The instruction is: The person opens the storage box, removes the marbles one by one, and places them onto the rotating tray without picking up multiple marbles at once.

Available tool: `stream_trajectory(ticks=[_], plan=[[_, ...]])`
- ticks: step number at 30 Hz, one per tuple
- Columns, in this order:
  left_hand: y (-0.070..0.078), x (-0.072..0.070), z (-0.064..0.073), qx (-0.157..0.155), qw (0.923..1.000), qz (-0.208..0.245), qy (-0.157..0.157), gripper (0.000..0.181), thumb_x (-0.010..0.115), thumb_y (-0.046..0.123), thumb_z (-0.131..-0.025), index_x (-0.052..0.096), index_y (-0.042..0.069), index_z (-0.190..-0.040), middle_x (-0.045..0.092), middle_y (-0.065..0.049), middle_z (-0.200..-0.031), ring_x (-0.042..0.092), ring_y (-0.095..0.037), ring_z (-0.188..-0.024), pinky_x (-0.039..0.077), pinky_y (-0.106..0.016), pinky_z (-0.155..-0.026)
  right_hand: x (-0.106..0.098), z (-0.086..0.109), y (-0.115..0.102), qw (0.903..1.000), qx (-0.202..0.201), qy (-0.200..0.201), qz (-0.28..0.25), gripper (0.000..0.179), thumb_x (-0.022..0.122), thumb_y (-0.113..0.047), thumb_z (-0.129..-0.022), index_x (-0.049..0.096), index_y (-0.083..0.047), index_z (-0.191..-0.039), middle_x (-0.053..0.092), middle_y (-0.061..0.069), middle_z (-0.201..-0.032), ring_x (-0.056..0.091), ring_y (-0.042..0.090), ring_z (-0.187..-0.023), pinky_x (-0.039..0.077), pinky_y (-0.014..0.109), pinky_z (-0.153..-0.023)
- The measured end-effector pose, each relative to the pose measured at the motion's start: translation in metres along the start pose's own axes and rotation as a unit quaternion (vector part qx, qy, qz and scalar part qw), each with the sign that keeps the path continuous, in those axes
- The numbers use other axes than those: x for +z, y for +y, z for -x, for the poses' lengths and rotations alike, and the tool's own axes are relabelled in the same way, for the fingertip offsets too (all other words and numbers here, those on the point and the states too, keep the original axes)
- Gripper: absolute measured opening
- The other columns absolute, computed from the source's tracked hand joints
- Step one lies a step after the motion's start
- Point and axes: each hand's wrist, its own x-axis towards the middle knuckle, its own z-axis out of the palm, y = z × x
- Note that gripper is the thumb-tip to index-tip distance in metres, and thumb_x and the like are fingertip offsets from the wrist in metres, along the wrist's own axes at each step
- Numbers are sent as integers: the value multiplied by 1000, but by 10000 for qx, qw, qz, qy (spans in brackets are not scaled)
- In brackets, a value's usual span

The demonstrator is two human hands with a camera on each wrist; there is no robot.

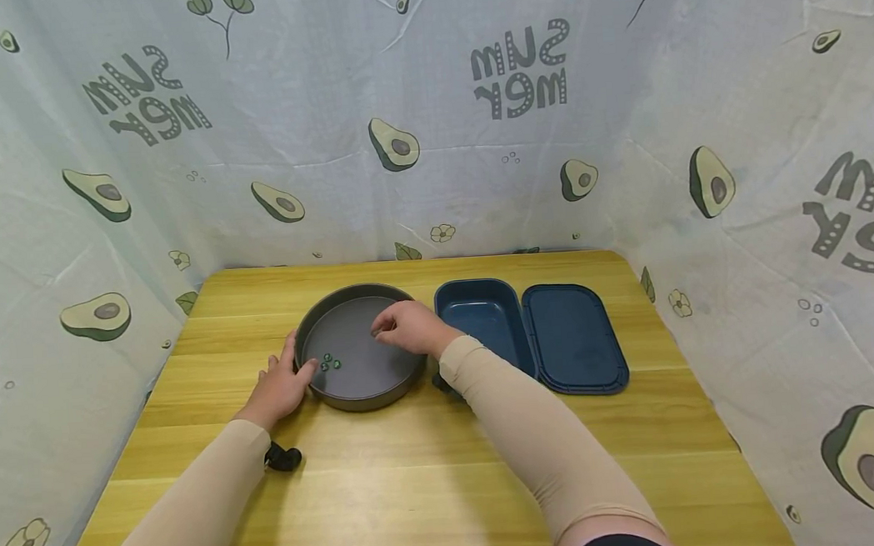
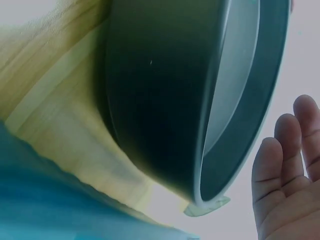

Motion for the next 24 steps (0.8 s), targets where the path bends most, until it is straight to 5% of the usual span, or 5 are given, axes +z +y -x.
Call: stream_trajectory(ticks=[24], plan=[[-1, 0, -2, -26, 10000, -49, 42, 83, 40, 56, -109, -7, 27, -171, 13, -35, -171, 0, -58, -159, -1, -73, -127, 11, -6, -9, 9998, -2, -184, 68, 24, 73, -23, -101, 79, -16, -123, 79, -3, -116, 69, 11, -93, 58, 28, -79]])
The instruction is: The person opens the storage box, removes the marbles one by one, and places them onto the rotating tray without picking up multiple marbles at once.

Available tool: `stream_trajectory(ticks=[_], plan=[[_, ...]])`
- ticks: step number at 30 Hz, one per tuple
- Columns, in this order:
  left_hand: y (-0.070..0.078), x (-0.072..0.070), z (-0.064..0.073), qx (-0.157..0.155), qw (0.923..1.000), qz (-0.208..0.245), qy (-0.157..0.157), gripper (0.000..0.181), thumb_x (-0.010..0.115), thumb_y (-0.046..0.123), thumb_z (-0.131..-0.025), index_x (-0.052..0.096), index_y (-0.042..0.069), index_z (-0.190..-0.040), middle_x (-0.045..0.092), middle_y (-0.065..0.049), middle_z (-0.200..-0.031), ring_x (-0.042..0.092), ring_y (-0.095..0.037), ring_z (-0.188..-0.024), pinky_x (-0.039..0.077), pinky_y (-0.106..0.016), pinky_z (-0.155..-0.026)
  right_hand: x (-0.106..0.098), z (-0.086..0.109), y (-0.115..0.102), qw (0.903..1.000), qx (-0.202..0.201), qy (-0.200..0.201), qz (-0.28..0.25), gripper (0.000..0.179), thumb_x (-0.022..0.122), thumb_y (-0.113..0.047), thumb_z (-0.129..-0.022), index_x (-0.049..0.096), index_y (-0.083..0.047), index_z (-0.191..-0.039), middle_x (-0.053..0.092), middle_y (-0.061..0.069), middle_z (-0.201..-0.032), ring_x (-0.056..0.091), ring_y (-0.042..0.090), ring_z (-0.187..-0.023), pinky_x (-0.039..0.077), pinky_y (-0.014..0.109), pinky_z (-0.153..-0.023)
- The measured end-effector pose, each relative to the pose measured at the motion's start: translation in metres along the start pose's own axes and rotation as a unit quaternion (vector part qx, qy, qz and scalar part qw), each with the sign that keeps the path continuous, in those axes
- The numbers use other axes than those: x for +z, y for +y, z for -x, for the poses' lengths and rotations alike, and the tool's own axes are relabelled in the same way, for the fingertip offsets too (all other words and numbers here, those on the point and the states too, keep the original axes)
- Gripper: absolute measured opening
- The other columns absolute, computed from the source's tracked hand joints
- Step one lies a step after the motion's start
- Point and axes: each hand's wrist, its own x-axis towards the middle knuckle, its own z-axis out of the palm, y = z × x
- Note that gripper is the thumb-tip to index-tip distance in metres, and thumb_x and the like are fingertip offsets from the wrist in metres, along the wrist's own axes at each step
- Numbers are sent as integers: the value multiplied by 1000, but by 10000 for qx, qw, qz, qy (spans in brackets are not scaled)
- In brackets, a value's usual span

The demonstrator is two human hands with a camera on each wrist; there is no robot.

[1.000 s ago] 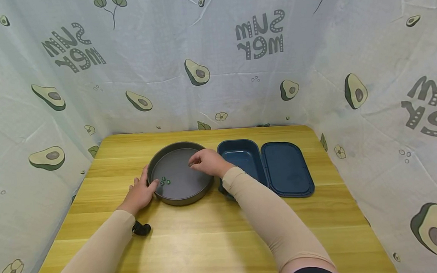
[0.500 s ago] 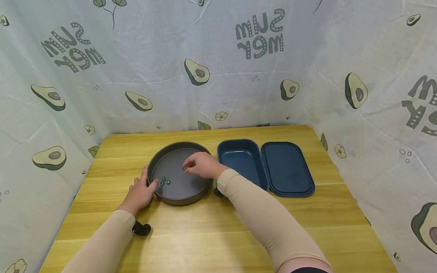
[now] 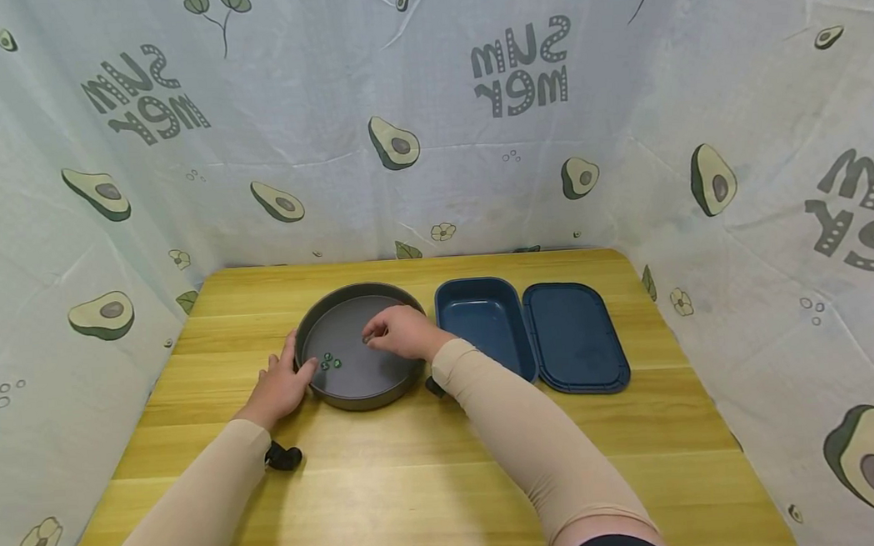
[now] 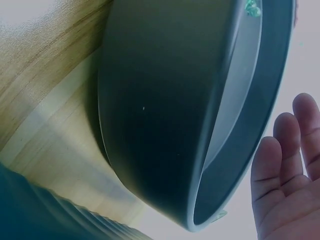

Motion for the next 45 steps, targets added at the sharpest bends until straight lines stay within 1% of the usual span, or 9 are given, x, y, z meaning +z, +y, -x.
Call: stream_trajectory(ticks=[6, 9, 18, 23, 26, 31, 35, 40, 45], plan=[[0, -1, 0, -4, 10000, 12, -18, 84, 40, 57, -109, -7, 27, -171, 13, -35, -171, 0, -58, -159, -2, -72, -127, -2, 2, -1, 10000, -55, -58, -3, 31, 72, -23, -102, 76, -11, -130, 78, 0, -123, 70, 14, -98, 59, 30, -82], [0, -1, 0, 8, 10000, -8, -20, 84, 39, 57, -109, -7, 26, -171, 13, -34, -172, 0, -58, -159, -2, -72, -127, -3, 2, -1, 10000, -28, -65, -20, 33, 72, -22, -102, 75, -11, -132, 77, 0, -126, 70, 14, -99, 59, 29, -82], [0, 0, -1, 21, 10000, 27, -22, 83, 39, 57, -109, -7, 26, -171, 14, -32, -172, -1, -57, -159, -3, -73, -127, -5, 4, 2, 9997, 70, -23, -237, 35, 73, -23, -101, 74, -10, -133, 78, 2, -123, 68, 12, -90, 57, 27, -76], [0, -1, 0, 36, 10000, 25, -35, 83, 39, 56, -109, -7, 26, -171, 15, -33, -171, -1, -58, -159, -3, -73, -127, -8, 8, 4, 9995, 103, 4, -297, 37, 73, -24, -101, 73, -11, -136, 78, 1, -114, 66, 14, -88, 56, 28, -74], [0, -1, 0, 42, 10000, 32, -34, 83, 39, 56, -109, -7, 26, -171, 15, -34, -171, -1, -58, -159, -3, -73, -127, -12, 11, 7, 9995, 123, 56, -270, 37, 71, -25, -102, 72, -12, -137, 77, 0, -114, 66, 15, -88, 56, 30, -75], [1, -1, 0, 28, 10000, 42, -29, 83, 39, 56, -109, -6, 26, -171, 13, -34, -171, -1, -58, -158, -3, -73, -127, -21, 18, 18, 9993, 208, 171, -242, 37, 70, -25, -103, 71, -12, -138, 76, 1, -121, 67, 14, -94, 57, 31, -79], [1, -1, 0, 19, 10000, 32, -33, 83, 39, 56, -109, -6, 26, -171, 11, -35, -171, 0, -60, -158, -1, -74, -126, -31, 26, 30, 9986, 377, 283, -254, 38, 70, -24, -103, 70, -10, -139, 76, 4, -122, 67, 17, -95, 57, 34, -81], [0, -1, 1, -6, 10000, 25, -29, 83, 39, 57, -109, -7, 27, -171, 10, -37, -171, 0, -61, -157, 0, -75, -126, -43, 35, 46, 9969, 663, 412, 28, 37, 68, -23, -104, 70, -10, -139, 75, 7, -122, 68, 22, -101, 58, 38, -84], [0, -2, 0, -16, 10000, 13, -47, 83, 39, 58, -108, -8, 28, -171, 9, -37, -171, 0, -62, -156, 2, -77, -124, -49, 44, 62, 9939, 930, 464, 371, 32, 68, -21, -104, 73, -9, -133, 77, 8, -122, 70, 26, -111, 60, 43, -94]])
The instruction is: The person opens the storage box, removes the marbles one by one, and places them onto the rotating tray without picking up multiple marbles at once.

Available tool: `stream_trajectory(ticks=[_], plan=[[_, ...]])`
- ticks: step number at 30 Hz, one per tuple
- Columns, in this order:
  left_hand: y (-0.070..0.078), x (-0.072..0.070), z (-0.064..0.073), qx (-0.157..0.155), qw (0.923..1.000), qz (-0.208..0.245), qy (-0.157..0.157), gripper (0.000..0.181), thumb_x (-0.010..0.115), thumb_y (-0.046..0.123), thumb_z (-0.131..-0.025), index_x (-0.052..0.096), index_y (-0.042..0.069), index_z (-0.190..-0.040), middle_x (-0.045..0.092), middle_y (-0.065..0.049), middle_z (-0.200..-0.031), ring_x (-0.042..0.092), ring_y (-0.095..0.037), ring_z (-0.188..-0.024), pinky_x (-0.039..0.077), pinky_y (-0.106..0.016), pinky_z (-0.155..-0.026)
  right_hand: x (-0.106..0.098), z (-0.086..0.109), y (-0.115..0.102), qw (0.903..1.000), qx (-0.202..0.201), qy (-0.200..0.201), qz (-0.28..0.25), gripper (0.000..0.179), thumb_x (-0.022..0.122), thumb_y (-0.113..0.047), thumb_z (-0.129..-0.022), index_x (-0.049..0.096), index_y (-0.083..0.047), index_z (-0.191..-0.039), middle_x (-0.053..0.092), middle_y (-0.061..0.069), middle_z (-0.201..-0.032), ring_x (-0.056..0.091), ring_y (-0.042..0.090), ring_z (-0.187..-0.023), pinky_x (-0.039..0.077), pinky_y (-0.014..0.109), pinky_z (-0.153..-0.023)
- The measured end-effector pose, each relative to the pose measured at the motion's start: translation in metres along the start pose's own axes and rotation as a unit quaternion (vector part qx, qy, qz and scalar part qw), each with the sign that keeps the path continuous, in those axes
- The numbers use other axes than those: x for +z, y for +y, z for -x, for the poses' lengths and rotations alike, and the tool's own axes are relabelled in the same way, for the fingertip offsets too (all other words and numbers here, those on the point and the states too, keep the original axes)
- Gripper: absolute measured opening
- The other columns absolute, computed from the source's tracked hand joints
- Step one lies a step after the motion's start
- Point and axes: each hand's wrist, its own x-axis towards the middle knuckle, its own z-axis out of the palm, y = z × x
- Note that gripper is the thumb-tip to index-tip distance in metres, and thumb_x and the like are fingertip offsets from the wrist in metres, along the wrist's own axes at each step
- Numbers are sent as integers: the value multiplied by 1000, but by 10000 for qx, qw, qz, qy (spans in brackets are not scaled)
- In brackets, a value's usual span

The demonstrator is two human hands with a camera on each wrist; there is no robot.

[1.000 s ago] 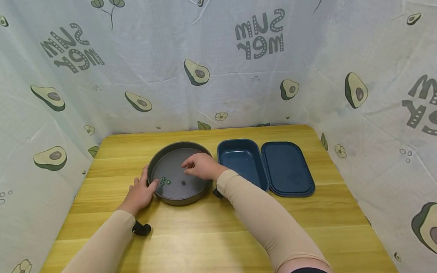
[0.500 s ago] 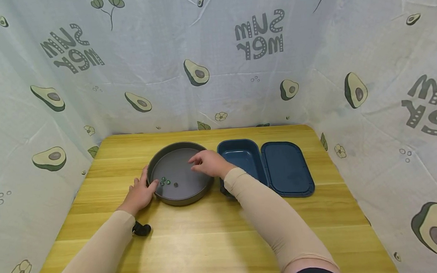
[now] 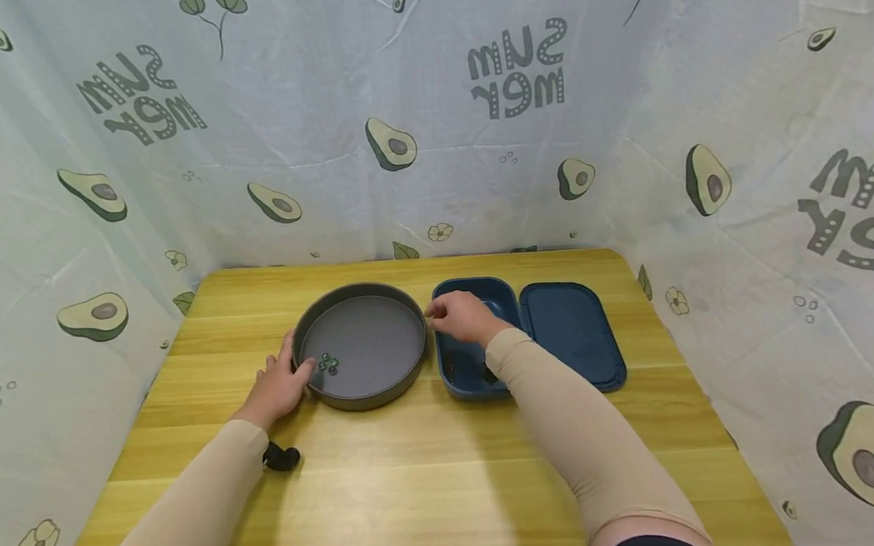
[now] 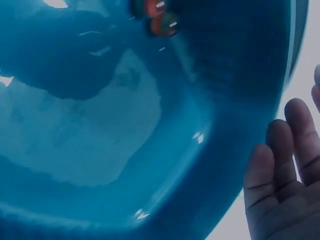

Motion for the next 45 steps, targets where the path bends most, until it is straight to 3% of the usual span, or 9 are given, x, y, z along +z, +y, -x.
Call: stream_trajectory(ticks=[4, 11, 17, 25, 29, 34, 45], plan=[[0, 0, -1, 19, 10000, 6, -6, 83, 38, 58, -108, -8, 29, -171, 10, -37, -171, -1, -62, -157, 1, -76, -125, -1, 2, 11, 9996, 84, -121, 247, 29, 69, -20, -103, 76, -10, -129, 77, 7, -124, 71, 27, -114, 59, 44, -100], [0, 0, -1, 2, 10000, 5, -8, 83, 39, 56, -109, -8, 29, -171, 11, -35, -171, -1, -60, -158, 0, -75, -126, -1, 5, 21, 9988, 90, -129, 453, 19, 73, -20, -100, 78, -11, -117, 78, 7, -115, 71, 24, -102, 59, 44, -96], [1, -2, 0, 5, 10000, 2, -13, 82, 39, 55, -109, -8, 28, -171, 11, -35, -171, -1, -59, -158, 0, -74, -126, 0, 6, 28, 9951, 111, -845, 496, 25, 74, -17, -99, 78, -10, -123, 77, 8, -121, 71, 25, -112, 59, 44, -101], [1, -2, 0, 50, 10000, 17, -10, 82, 39, 55, -109, -8, 27, -171, 13, -34, -171, -2, -59, -158, -2, -74, -126, -1, 3, 25, 9839, -195, -1390, 1103, 25, 75, -16, -97, 79, -10, -121, 78, 5, -114, 71, 20, -105, 59, 40, -96], [1, -1, 0, 41, 10000, 9, 6, 82, 39, 55, -109, -8, 28, -171, 12, -34, -171, -2, -59, -158, 0, -75, -126, 4, -1, 25, 9795, -270, -1447, 1374, 22, 78, -17, -95, 81, -12, -116, 79, 4, -111, 71, 19, -104, 59, 41, -98], [0, 0, 0, 0, 10000, 13, 14, 82, 40, 55, -109, -7, 29, -171, 13, -34, -172, -2, -59, -158, 1, -75, -126, 12, -6, 31, 9763, -343, -1506, 1519, 10, 81, -16, -92, 83, -17, -102, 80, -3, -99, 69, 12, -91, 60, 36, -89], [-1, 2, -2, -15, 10000, 43, 57, 81, 39, 56, -108, -7, 30, -171, 12, -33, -172, -1, -59, -159, 1, -75, -126, 19, -9, 33, 9778, -312, -1490, 1443, 3, 85, -18, -89, 82, -19, -91, 78, -7, -89, 64, 9, -81, 58, 32, -83]])
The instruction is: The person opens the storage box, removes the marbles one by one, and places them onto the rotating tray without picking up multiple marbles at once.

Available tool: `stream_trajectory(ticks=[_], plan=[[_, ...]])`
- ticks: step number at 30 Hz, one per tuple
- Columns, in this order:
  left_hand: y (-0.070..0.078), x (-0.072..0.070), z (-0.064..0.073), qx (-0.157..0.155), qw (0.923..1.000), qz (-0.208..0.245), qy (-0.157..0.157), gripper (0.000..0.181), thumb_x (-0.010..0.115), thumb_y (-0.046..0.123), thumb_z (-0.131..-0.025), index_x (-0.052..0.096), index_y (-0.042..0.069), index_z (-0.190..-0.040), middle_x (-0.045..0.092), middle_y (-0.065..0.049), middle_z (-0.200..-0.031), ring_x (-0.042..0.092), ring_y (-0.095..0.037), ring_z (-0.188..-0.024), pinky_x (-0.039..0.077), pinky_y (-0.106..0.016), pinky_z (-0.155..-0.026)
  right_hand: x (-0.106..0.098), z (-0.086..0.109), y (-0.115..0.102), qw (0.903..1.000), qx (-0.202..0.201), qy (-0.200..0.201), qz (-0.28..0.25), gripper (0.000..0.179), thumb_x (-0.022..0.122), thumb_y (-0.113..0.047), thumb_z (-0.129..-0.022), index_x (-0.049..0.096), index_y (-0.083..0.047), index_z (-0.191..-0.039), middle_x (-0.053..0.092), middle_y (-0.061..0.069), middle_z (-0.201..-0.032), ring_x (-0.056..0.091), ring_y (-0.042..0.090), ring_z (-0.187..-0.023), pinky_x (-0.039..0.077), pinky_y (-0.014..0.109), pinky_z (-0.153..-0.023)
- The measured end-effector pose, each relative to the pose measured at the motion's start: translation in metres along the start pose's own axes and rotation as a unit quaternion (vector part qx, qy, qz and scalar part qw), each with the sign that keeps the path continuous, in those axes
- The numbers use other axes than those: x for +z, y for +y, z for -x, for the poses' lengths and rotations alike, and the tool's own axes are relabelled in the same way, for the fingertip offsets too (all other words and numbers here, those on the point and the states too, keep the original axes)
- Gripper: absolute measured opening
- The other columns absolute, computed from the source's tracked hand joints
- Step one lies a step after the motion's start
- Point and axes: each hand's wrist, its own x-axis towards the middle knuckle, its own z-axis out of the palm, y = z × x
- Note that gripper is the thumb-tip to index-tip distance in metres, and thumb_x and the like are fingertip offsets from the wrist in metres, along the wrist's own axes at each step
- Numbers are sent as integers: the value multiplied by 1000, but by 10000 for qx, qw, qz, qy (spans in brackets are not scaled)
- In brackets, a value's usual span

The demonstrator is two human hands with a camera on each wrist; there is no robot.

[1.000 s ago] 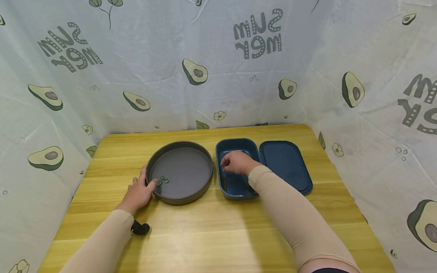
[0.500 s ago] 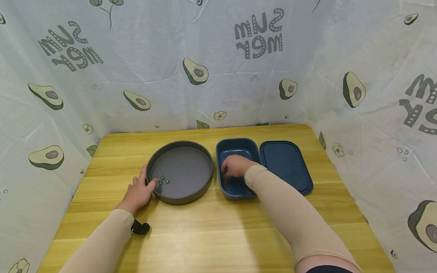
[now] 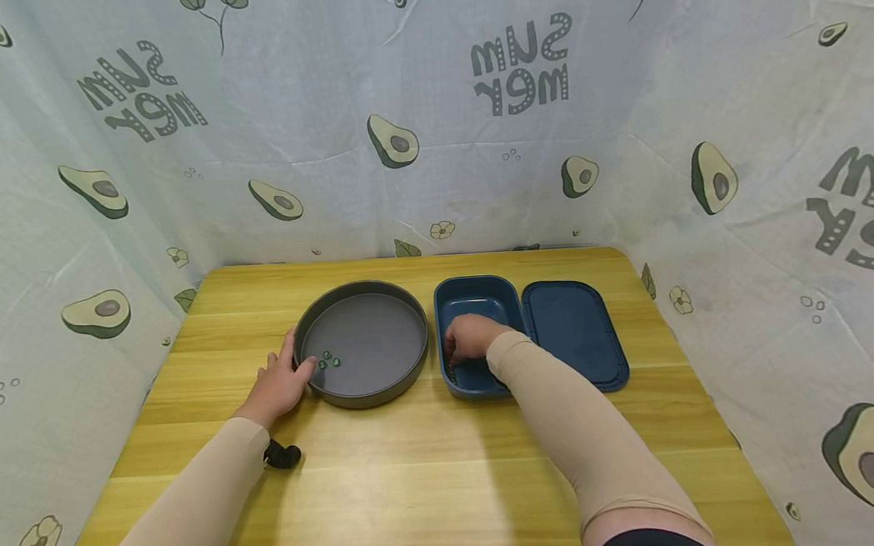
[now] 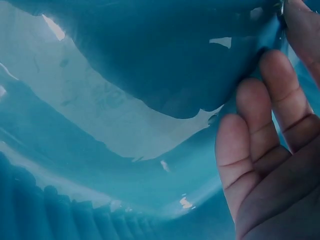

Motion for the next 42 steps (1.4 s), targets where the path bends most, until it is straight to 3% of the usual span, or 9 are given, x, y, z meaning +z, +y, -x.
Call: stream_trajectory(ticks=[12, 31, 42], plan=[[-1, 2, -1, -11, 10000, -5, -5, 83, 39, 57, -107, -6, 31, -171, 14, -34, -172, 0, -58, -159, 1, -74, -127, 1, 0, 1, 10000, 63, 35, 18, 3, 82, -18, -90, 82, -20, -93, 78, -6, -92, 66, 11, -87, 59, 37, -91], [3, 0, 2, -8, 10000, -64, -7, 81, 38, 56, -108, -6, 29, -171, 13, -34, -171, 1, -58, -159, 1, -73, -127, 0, 2, 1, 9999, 16, 83, -63, 4, 83, -17, -90, 83, -18, -93, 79, -5, -92, 67, 10, -87, 60, 36, -90], [4, -1, 3, -57, 10000, -56, -20, 83, 38, 58, -107, -7, 30, -171, 8, -37, -171, 1, -62, -157, 4, -76, -126, -7, 5, 9, 9994, 19, 92, -325, 9, 80, -18, -92, 83, -19, -101, 80, -4, -102, 68, 12, -91, 59, 37, -89]])
